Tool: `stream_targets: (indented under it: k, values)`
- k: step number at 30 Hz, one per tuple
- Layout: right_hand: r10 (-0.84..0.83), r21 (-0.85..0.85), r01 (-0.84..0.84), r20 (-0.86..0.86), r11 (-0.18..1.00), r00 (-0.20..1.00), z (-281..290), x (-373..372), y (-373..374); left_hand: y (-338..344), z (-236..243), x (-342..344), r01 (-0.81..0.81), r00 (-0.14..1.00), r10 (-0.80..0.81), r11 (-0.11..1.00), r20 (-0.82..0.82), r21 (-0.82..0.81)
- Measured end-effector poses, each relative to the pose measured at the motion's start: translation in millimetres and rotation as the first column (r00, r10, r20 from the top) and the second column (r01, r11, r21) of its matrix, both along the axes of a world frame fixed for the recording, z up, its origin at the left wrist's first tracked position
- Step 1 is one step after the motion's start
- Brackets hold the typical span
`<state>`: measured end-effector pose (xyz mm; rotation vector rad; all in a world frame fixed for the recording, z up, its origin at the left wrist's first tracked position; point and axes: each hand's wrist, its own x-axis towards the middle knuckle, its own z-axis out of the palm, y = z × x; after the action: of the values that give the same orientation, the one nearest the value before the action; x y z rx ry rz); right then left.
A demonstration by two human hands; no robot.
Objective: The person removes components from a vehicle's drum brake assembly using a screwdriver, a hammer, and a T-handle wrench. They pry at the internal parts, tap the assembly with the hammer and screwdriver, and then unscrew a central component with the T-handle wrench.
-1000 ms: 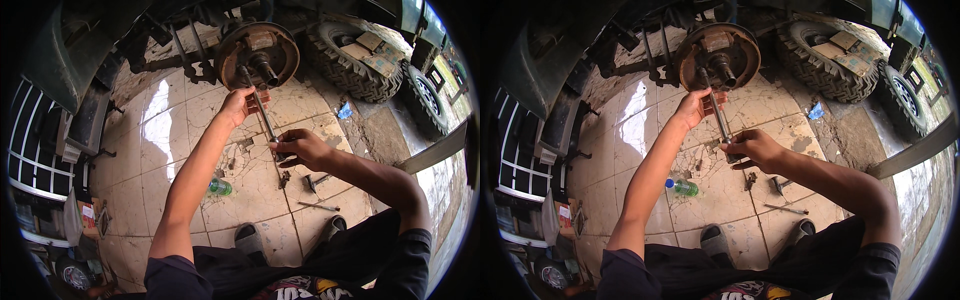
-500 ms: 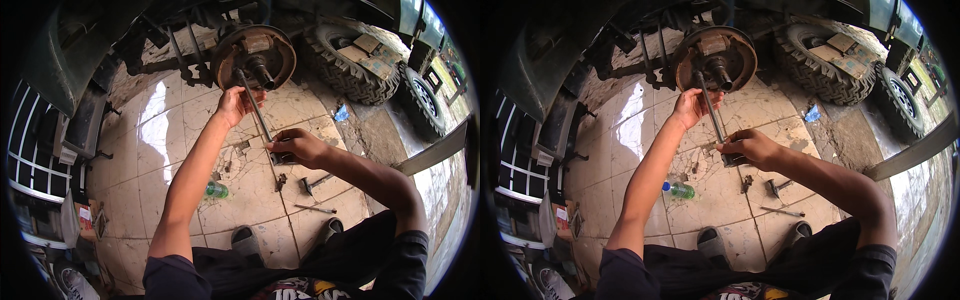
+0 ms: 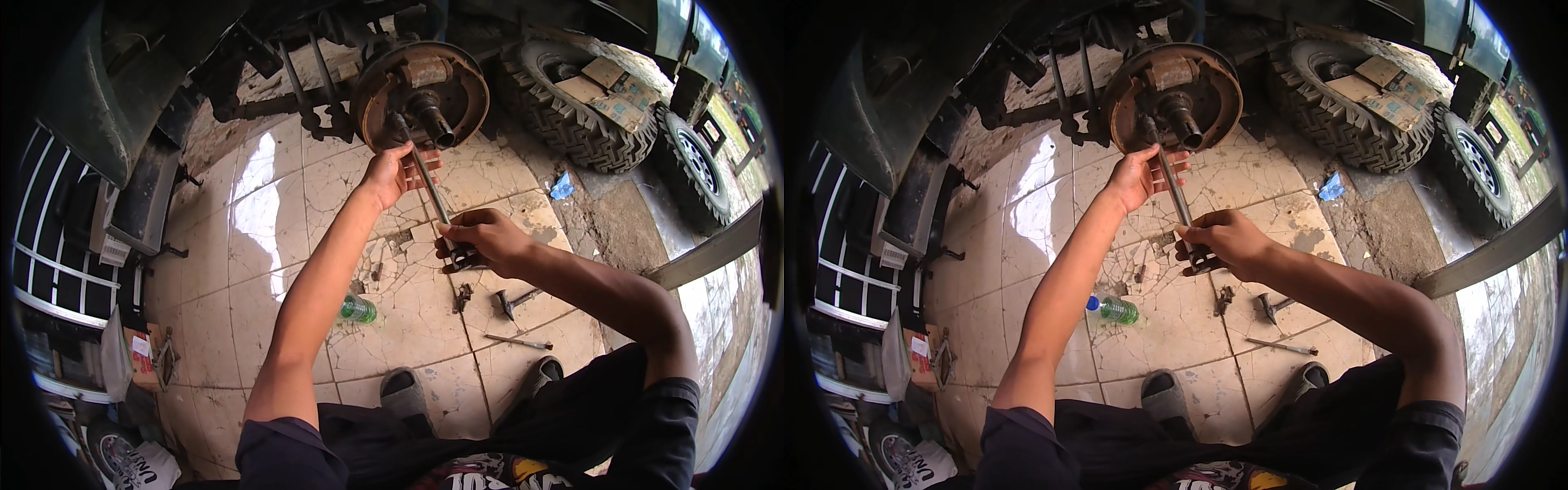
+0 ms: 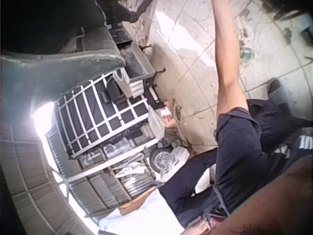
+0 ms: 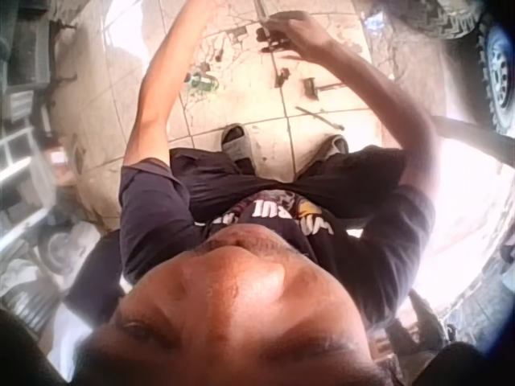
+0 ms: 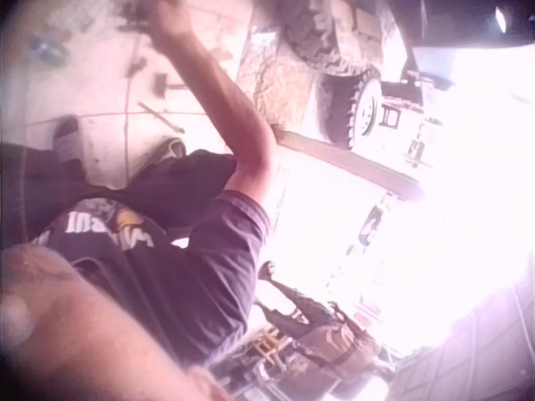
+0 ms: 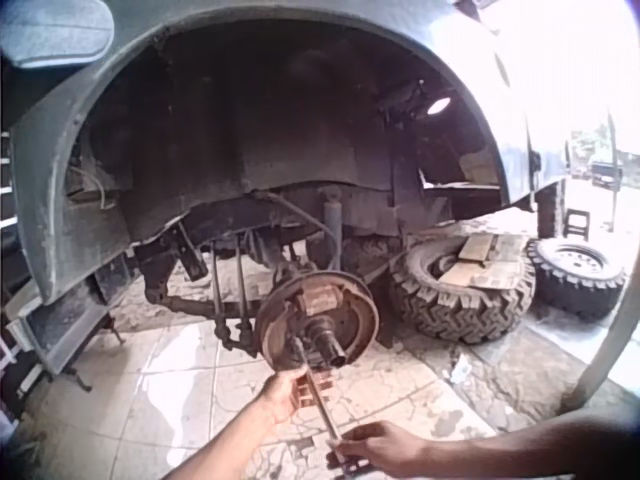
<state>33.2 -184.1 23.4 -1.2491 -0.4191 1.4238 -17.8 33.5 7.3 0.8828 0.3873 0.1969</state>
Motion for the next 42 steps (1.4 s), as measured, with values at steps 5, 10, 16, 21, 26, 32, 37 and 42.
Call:
stream_targets:
  k: [5,10,16,21,26,32,37,42]
  values:
    - [-0.143,-0.112,0.162,0.16,0.98,0.977,-11.5,-13.0,16.5,2.7,-4.4,13.2,-0.226,0.941,0.293,0.916,-0.167,0.332]
    - [-0.169,-0.1,0.17,0.019,0.98,0.985,-7.9,-11.0,23.8,15.9,-16.6,31.9,-0.449,0.872,0.484,0.848,-0.067,0.281]
    - [-0.243,-0.07,0.253,0.128,0.965,0.962,-8.1,-18.4,30.1,21.9,-28.4,38.6,-0.492,0.809,0.58,0.76,-0.1,0.425]
    - [-0.22,-0.153,0.255,0.213,0.955,0.952,-4.7,-9.0,30.7,16.1,-40.6,51.7,-0.622,0.739,0.673,0.703,-0.038,0.345]
    - [-0.141,-0.043,0.162,0.314,0.986,0.939,-33.7,-21.5,54.4,49.9,-45.5,53.1,-0.634,0.744,0.659,0.749,-0.115,0.192]
    - [-0.361,0.048,0.358,0.059,0.932,0.931,-39.0,-21.9,44.4,37.5,-22.0,70.6,-0.526,0.834,0.516,0.851,-0.196,0.004]
    - [-0.289,0.071,0.293,-0.051,0.954,0.956,-26.3,-20.3,44.6,48.3,-25.2,74.8,-0.461,0.887,0.451,0.876,-0.095,-0.142]
    - [-0.219,0.098,0.235,-0.146,0.967,0.965,-18.3,-0.6,38.9,48.5,-25.4,73.9,-0.45,0.893,0.433,0.869,-0.122,-0.207]
